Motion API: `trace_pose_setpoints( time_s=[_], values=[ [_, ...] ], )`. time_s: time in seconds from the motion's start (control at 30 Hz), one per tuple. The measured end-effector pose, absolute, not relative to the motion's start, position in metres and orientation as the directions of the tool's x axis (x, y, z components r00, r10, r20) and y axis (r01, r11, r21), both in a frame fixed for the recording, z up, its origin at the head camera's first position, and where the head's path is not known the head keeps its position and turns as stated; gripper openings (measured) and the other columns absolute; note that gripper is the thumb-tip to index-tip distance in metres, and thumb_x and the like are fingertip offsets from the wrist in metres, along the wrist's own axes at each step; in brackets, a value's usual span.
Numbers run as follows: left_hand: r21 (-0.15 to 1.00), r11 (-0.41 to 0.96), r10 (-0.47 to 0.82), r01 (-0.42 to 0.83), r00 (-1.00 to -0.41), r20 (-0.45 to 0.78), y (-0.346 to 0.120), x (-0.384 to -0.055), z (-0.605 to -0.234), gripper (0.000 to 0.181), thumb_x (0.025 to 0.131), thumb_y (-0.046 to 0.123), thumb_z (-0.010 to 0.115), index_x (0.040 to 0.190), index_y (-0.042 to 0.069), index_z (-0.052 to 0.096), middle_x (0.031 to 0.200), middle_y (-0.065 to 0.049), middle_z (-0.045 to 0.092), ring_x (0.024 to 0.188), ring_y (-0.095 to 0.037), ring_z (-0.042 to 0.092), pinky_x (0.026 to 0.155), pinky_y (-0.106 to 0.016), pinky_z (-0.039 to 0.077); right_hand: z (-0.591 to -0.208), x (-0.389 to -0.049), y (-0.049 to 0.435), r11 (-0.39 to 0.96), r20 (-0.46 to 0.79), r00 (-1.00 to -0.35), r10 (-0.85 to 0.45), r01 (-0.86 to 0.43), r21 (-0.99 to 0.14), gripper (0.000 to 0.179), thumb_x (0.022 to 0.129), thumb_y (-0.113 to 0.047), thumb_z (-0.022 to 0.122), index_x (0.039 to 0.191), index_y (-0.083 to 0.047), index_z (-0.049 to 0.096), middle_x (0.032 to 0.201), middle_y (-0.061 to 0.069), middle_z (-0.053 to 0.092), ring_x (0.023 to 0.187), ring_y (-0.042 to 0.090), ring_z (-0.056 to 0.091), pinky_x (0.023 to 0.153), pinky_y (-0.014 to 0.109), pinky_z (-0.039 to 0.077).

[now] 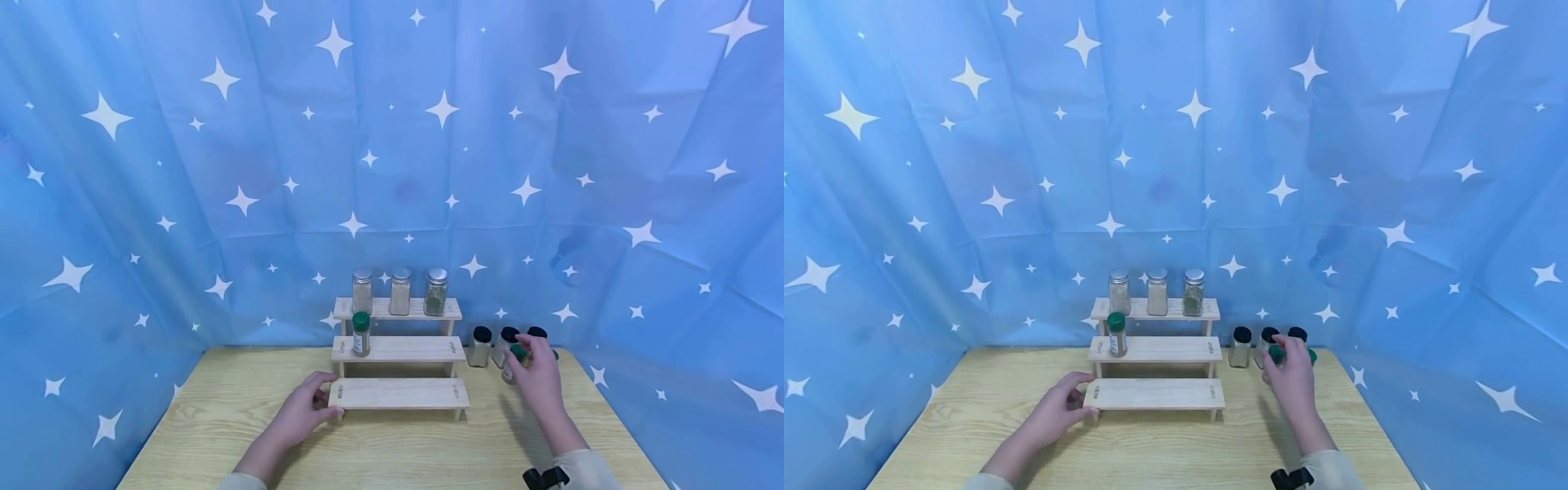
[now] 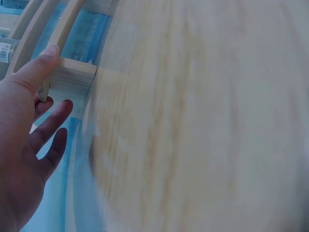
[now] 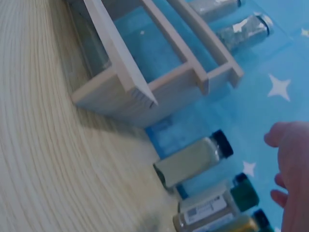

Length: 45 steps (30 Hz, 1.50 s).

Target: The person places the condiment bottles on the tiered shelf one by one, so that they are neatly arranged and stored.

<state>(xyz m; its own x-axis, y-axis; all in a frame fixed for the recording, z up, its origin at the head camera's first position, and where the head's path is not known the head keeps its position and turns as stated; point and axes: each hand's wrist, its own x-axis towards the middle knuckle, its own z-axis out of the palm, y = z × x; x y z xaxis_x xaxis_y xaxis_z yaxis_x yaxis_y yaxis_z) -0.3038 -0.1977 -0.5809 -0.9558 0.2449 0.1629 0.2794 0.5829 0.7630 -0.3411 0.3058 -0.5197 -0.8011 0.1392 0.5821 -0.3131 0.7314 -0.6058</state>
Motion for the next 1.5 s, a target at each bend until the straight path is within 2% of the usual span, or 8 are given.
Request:
trace_pose_setpoints(
  time_s=[0.23,0.53,0.7,0.97,1.13,1.27,1.37,1.5],
  values=[
    [0.768,0.569,0.257,0.293,-0.951,0.173,-0.198,-0.301,-0.584,0.071,0.093,0.038,0.091,0.153,0.014,0.061,0.142,0.0,0.063,0.104,-0.013,0.067,0.086,-0.032,0.06,-0.533,-0.341,0.319,0.736,0.512,-0.844,0.16,-0.244,-0.631,0.047,0.102,-0.006,0.079,0.144,0.006,0.06,0.139,0.026,0.058,0.127,0.048,0.056,0.104,0.067,0.05],
    [0.766,0.569,0.258,0.298,-0.95,0.178,-0.199,-0.301,-0.586,0.071,0.093,0.04,0.091,0.153,0.016,0.061,0.141,0.002,0.063,0.105,-0.013,0.067,0.086,-0.032,0.06,-0.542,-0.347,0.325,0.722,0.442,-0.881,0.172,-0.192,-0.664,0.053,0.105,-0.01,0.076,0.151,0.007,0.057,0.142,0.029,0.057,0.124,0.048,0.06,0.098,0.062,0.055],
    [0.765,0.571,0.258,0.299,-0.949,0.178,-0.2,-0.3,-0.586,0.071,0.093,0.042,0.09,0.153,0.016,0.061,0.141,0.002,0.064,0.104,-0.013,0.067,0.086,-0.032,0.06,-0.549,-0.35,0.326,0.677,0.375,-0.907,0.19,-0.155,-0.719,0.053,0.107,-0.009,0.074,0.153,0.007,0.054,0.146,0.031,0.055,0.128,0.05,0.061,0.102,0.063,0.056],
    [0.762,0.577,0.251,0.294,-0.952,0.177,-0.202,-0.299,-0.587,0.071,0.093,0.043,0.09,0.153,0.017,0.061,0.14,0.003,0.064,0.104,-0.012,0.066,0.085,-0.032,0.06,-0.561,-0.356,0.326,0.641,0.356,-0.906,0.228,-0.136,-0.755,0.046,0.109,-0.01,0.072,0.15,0.003,0.055,0.14,0.032,0.063,0.126,0.049,0.065,0.103,0.062,0.057],
    [0.756,0.589,0.239,0.286,-0.955,0.175,-0.201,-0.3,-0.586,0.071,0.093,0.039,0.091,0.153,0.017,0.061,0.14,0.003,0.064,0.104,-0.011,0.066,0.086,-0.031,0.06,-0.565,-0.36,0.324,0.631,0.358,-0.895,0.267,-0.119,-0.767,0.042,0.108,-0.011,0.073,0.146,0.0,0.059,0.133,0.025,0.067,0.12,0.041,0.067,0.094,0.039,0.062],
    [0.746,0.6,0.235,0.289,-0.955,0.18,-0.2,-0.303,-0.585,0.071,0.093,0.036,0.091,0.154,0.016,0.06,0.139,0.003,0.064,0.104,-0.01,0.067,0.088,-0.031,0.06,-0.565,-0.362,0.324,0.603,0.363,-0.883,0.299,-0.12,-0.788,0.041,0.107,-0.011,0.073,0.145,-0.001,0.059,0.131,0.022,0.067,0.118,0.038,0.067,0.083,0.012,0.051],
    [0.739,0.606,0.238,0.294,-0.954,0.184,-0.199,-0.305,-0.584,0.071,0.093,0.037,0.091,0.154,0.016,0.06,0.139,0.004,0.064,0.104,-0.01,0.067,0.087,-0.032,0.06,-0.566,-0.362,0.323,0.594,0.373,-0.875,0.308,-0.13,-0.794,0.042,0.107,-0.011,0.074,0.145,-0.001,0.059,0.13,0.022,0.068,0.118,0.038,0.067,0.079,0.005,0.045],
    [0.739,0.603,0.246,0.302,-0.951,0.188,-0.2,-0.305,-0.585,0.072,0.093,0.038,0.091,0.154,0.015,0.061,0.14,0.004,0.064,0.104,-0.01,0.066,0.087,-0.031,0.06,-0.566,-0.359,0.322,0.582,0.371,-0.877,0.305,-0.136,-0.801,0.043,0.107,-0.013,0.074,0.146,-0.002,0.059,0.129,0.021,0.068,0.116,0.035,0.067,0.077,0.006,0.048]
  ],
)
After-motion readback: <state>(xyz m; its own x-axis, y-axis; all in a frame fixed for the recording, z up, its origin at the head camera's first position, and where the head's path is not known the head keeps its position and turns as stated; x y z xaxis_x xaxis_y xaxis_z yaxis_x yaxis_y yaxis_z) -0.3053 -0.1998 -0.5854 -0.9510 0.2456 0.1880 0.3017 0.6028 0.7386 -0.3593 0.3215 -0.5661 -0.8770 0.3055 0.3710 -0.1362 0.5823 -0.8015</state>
